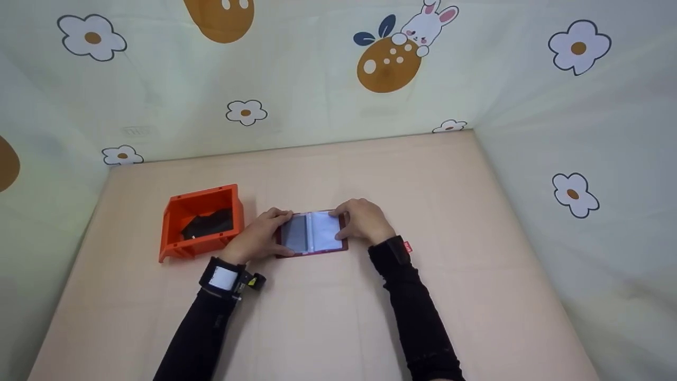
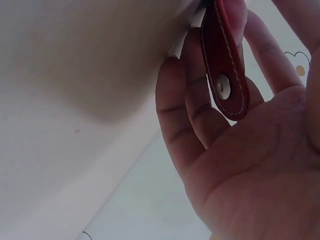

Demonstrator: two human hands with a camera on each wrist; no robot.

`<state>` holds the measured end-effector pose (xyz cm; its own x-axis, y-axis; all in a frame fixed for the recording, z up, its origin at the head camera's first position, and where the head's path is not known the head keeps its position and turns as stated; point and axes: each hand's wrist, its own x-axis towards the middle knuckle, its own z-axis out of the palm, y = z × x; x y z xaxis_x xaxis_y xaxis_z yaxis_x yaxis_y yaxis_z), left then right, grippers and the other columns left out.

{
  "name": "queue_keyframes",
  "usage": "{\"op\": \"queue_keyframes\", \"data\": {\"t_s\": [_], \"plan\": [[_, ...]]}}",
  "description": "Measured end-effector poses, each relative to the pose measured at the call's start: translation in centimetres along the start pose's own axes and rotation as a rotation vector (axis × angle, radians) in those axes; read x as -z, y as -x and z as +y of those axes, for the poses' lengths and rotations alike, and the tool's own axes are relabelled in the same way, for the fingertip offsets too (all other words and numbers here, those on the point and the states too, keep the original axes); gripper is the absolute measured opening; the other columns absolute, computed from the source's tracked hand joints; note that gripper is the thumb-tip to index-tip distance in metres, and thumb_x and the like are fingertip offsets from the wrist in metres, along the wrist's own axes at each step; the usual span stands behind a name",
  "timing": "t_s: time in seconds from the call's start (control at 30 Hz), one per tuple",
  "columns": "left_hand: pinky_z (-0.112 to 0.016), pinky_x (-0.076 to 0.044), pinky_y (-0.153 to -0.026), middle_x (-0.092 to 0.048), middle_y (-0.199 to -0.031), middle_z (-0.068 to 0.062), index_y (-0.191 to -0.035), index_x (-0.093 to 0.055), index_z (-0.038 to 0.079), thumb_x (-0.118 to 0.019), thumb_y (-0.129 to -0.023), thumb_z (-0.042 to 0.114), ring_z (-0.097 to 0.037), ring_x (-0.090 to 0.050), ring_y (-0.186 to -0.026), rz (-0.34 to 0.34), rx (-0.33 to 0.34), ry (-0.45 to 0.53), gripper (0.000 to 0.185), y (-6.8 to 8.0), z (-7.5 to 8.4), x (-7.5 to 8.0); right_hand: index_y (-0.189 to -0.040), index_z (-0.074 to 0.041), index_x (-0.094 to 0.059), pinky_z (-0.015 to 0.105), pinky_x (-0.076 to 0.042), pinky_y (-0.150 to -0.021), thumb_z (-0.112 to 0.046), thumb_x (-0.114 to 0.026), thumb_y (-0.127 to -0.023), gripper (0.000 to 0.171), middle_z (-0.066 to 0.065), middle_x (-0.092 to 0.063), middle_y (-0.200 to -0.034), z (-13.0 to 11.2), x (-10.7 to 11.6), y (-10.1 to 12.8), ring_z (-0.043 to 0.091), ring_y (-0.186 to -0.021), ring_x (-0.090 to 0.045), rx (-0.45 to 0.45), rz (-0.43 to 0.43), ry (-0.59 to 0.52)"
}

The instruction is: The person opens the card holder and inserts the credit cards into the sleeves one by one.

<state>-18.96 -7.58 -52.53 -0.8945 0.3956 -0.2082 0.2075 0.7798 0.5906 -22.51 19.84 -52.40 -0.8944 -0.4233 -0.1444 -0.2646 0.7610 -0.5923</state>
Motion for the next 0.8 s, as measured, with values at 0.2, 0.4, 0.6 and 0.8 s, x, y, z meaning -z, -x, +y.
{"op": "queue_keyframes", "data": {"t_s": [0.2, 0.4, 0.6, 0.8], "plan": [[-0.045, -0.045, -0.115, -0.050, -0.150, -0.013, -0.156, -0.045, 0.009, -0.091, -0.080, 0.026, -0.028, -0.049, -0.128, 0.007, 0.001, -0.026, 0.091, 0.1, -0.2, 0.0, -0.126, -0.015, -0.076, 0.032, -0.041, -0.070, -0.016, -0.096, -0.071, 0.058, 0.006, -0.060, -0.080, -0.1, -0.2, -0.2, 0.020, -0.078, -0.052, 0.001, -0.009, -0.010], [-0.045, -0.045, -0.116, -0.050, -0.151, -0.013, -0.156, -0.046, 0.009, -0.091, -0.081, 0.027, -0.028, -0.049, -0.129, 0.006, -0.012, -0.039, 0.090, 0.1, 0.0, -0.1, -0.124, -0.012, -0.077, 0.034, -0.044, -0.076, -0.015, -0.095, -0.073, 0.055, 0.006, -0.066, -0.088, -0.2, 0.0, 0.1, 0.022, -0.085, -0.055, -0.003, 0.007, 0.016], [-0.045, -0.044, -0.117, -0.050, -0.151, -0.013, -0.156, -0.045, 0.009, -0.090, -0.082, 0.028, -0.029, -0.048, -0.131, -0.005, -0.009, -0.058, 0.090, 0.0, 0.1, 0.1, -0.123, -0.008, -0.076, 0.040, -0.050, -0.083, -0.021, -0.089, -0.082, 0.045, 0.007, -0.069, -0.092, -2.8, 1.1, -0.5, 0.026, -0.092, -0.061, 0.071, 0.132, 0.059], [-0.046, -0.043, -0.117, -0.049, -0.152, -0.013, -0.157, -0.044, 0.009, -0.090, -0.082, 0.031, -0.029, -0.049, -0.131, -0.002, -0.007, -0.055, 0.091, -0.1, -0.1, 0.0, -0.126, -0.009, -0.074, 0.043, -0.051, -0.085, -0.025, -0.084, -0.088, 0.042, 0.010, -0.068, -0.095, -6.6, 2.0, -1.3, 0.031, -0.096, -0.063, 0.165, 0.164, 0.076]]}}
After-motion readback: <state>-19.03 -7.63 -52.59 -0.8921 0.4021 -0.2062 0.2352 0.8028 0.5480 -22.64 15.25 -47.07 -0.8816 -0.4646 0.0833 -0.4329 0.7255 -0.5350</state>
